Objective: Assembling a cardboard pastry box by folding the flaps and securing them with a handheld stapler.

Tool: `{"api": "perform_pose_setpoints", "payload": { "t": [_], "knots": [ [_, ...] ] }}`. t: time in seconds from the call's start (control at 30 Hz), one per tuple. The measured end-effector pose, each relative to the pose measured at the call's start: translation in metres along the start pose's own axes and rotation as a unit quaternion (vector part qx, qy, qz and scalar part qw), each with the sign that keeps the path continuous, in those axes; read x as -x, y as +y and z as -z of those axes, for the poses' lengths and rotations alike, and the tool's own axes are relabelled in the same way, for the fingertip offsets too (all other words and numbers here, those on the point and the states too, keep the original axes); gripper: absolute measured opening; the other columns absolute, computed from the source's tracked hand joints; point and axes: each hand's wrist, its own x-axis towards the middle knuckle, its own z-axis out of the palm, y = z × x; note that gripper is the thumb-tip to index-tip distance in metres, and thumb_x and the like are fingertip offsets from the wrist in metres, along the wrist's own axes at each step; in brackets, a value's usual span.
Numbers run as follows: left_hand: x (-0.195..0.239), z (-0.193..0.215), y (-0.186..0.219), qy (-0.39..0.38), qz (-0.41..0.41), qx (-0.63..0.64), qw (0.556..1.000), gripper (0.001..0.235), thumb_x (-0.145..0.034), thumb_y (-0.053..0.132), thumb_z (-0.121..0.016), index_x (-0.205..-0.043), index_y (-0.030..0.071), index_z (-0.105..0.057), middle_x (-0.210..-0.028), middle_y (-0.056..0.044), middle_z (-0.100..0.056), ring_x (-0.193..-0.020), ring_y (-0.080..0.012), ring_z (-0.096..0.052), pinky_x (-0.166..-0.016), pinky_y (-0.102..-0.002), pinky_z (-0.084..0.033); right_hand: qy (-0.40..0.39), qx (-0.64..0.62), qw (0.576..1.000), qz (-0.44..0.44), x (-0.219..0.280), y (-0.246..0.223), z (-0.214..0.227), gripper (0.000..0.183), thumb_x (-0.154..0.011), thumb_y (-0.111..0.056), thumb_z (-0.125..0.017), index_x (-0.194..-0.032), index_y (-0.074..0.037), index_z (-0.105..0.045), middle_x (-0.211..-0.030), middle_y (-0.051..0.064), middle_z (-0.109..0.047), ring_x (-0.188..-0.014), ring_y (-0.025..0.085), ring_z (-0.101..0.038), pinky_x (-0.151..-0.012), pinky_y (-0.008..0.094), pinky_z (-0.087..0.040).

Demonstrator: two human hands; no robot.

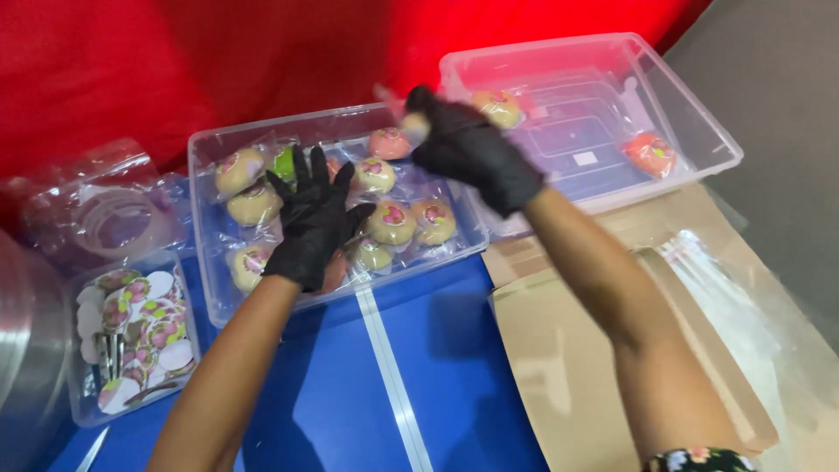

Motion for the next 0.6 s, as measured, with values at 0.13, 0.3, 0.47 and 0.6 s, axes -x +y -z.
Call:
{"api": "perform_pose_setpoints", "payload": {
  "t": [0.13, 0.3, 0.47, 0.6],
  "knots": [
    [-0.008, 0.018, 0.014, -0.235, 0.158, -0.051, 0.958, 0.085, -0.093, 0.069, -0.046, -0.164, 0.030, -0.020, -0.174, -0.016, -0.004, -0.159, -0.0366, 0.006, -0.120, -0.073, 0.004, -0.064, 0.286, 0.949, -0.119, -0.030, 0.086, -0.114, 0.100, -0.073, -0.045, -0.077, -0.156, -0.010, -0.035, -0.117, 0.015, -0.073, -0.111, 0.032, -0.071, -0.092, 0.046, -0.058],
    [-0.024, 0.031, 0.013, -0.273, 0.199, 0.017, 0.941, 0.103, -0.084, 0.054, -0.064, -0.166, 0.033, -0.006, -0.173, -0.014, -0.005, -0.160, -0.0351, 0.001, -0.118, -0.075, -0.002, -0.179, -0.036, 0.973, -0.139, -0.034, 0.037, -0.043, 0.123, -0.064, -0.050, -0.101, -0.161, -0.022, -0.031, -0.154, 0.020, -0.052, -0.137, 0.042, -0.055, -0.113, 0.047, -0.048],
    [-0.056, 0.044, 0.057, 0.071, -0.090, 0.290, 0.950, 0.046, -0.093, 0.005, -0.068, -0.138, 0.002, -0.060, -0.136, -0.014, -0.067, -0.121, -0.0302, -0.069, -0.099, -0.040, -0.057, 0.143, -0.150, 0.967, -0.150, 0.004, 0.066, 0.106, 0.041, -0.088, -0.010, -0.068, -0.128, -0.016, -0.064, -0.098, 0.000, -0.070, -0.086, 0.009, -0.065, -0.065, 0.022, -0.046],
    [-0.132, 0.019, 0.104, 0.107, -0.095, 0.311, 0.939, 0.034, -0.089, 0.008, -0.076, -0.123, 0.007, -0.070, -0.129, -0.018, -0.069, -0.124, -0.0373, -0.064, -0.102, -0.049, -0.055, -0.006, 0.230, 0.934, -0.272, 0.084, 0.149, 0.185, 0.083, -0.064, -0.017, -0.086, -0.143, -0.021, -0.060, -0.147, 0.008, -0.059, -0.140, 0.032, -0.042, -0.109, 0.043, -0.034]
  ]
}}
